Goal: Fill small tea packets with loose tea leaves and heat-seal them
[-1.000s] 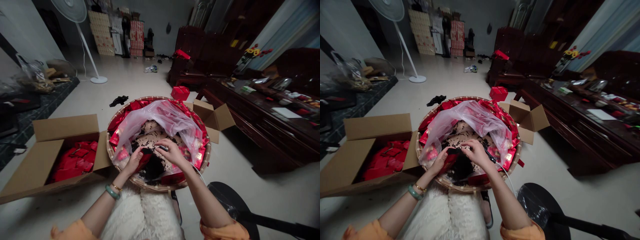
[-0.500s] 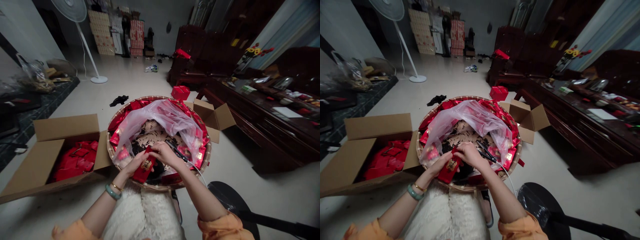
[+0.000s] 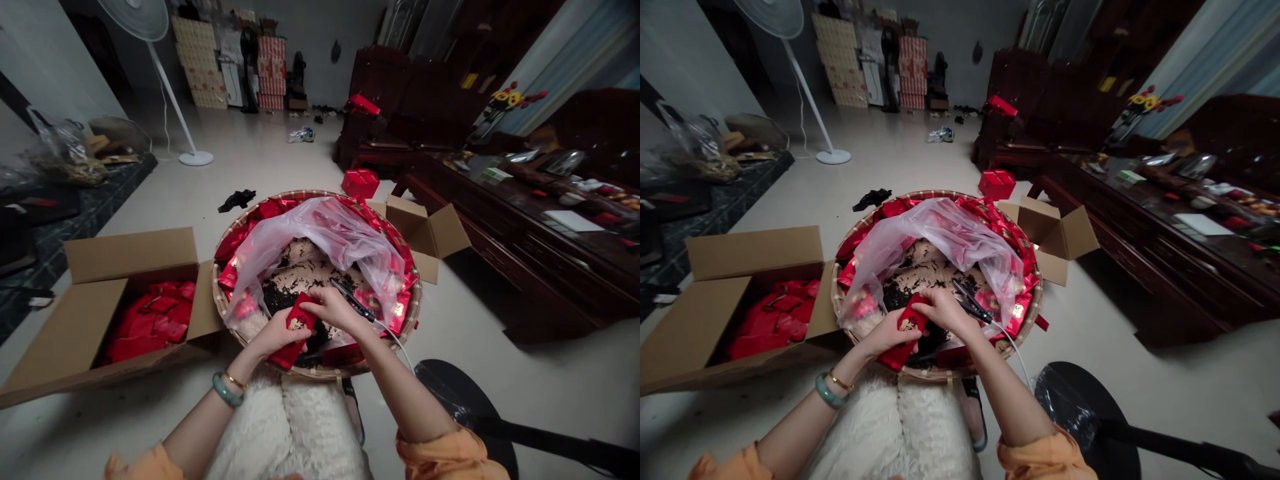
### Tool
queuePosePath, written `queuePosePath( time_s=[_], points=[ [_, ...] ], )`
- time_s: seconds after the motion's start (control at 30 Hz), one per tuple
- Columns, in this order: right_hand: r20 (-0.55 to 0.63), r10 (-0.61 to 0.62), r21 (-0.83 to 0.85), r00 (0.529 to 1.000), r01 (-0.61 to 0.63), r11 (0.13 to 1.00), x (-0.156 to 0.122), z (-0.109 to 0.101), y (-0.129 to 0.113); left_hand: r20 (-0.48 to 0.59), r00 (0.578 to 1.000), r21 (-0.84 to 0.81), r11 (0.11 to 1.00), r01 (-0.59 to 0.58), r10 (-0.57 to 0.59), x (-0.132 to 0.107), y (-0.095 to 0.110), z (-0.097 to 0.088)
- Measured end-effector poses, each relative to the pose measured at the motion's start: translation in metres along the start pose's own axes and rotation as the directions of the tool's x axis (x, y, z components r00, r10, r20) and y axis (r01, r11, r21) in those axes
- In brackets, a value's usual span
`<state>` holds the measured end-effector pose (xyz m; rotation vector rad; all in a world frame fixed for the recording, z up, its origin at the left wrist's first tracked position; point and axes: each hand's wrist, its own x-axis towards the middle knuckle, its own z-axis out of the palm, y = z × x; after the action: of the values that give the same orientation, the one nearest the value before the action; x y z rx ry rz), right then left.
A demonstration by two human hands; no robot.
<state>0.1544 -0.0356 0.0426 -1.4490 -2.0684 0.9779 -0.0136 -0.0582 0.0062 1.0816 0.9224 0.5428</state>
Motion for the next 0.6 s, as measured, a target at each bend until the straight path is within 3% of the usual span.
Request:
queuePosePath(
  time_s=[0.1, 0.17, 0.37, 0.47, 0.6],
  points=[
    [-0.197, -0.08, -0.178, 0.977, 0.044, 0.983, -0.002, 0.003, -0.001, -0.016, 1.0, 0.003, 1.0, -0.024, 0.024, 0.002, -0.004, -0.001],
    [-0.268, -0.13, -0.238, 0.955, 0.065, 0.969, -0.002, 0.006, -0.002, -0.015, 1.0, 0.005, 1.0, -0.019, 0.02, 0.003, -0.005, 0.0],
    [-0.212, 0.049, -0.373, 0.976, -0.127, 0.919, 0.012, 0.018, -0.001, -0.005, 0.999, -0.024, 0.999, 0.032, -0.032, 0.004, -0.003, 0.009],
    [-0.248, 0.037, -0.385, 0.968, -0.133, 0.913, 0.018, 0.02, 0.005, -0.012, 0.998, -0.044, 0.997, 0.057, -0.058, 0.001, -0.002, 0.009],
    [-0.292, 0.013, -0.357, 0.956, -0.122, 0.926, 0.02, 0.021, 0.016, 0.061, 0.993, -0.056, 0.993, 0.102, -0.098, -0.004, -0.005, 0.006]
  ],
)
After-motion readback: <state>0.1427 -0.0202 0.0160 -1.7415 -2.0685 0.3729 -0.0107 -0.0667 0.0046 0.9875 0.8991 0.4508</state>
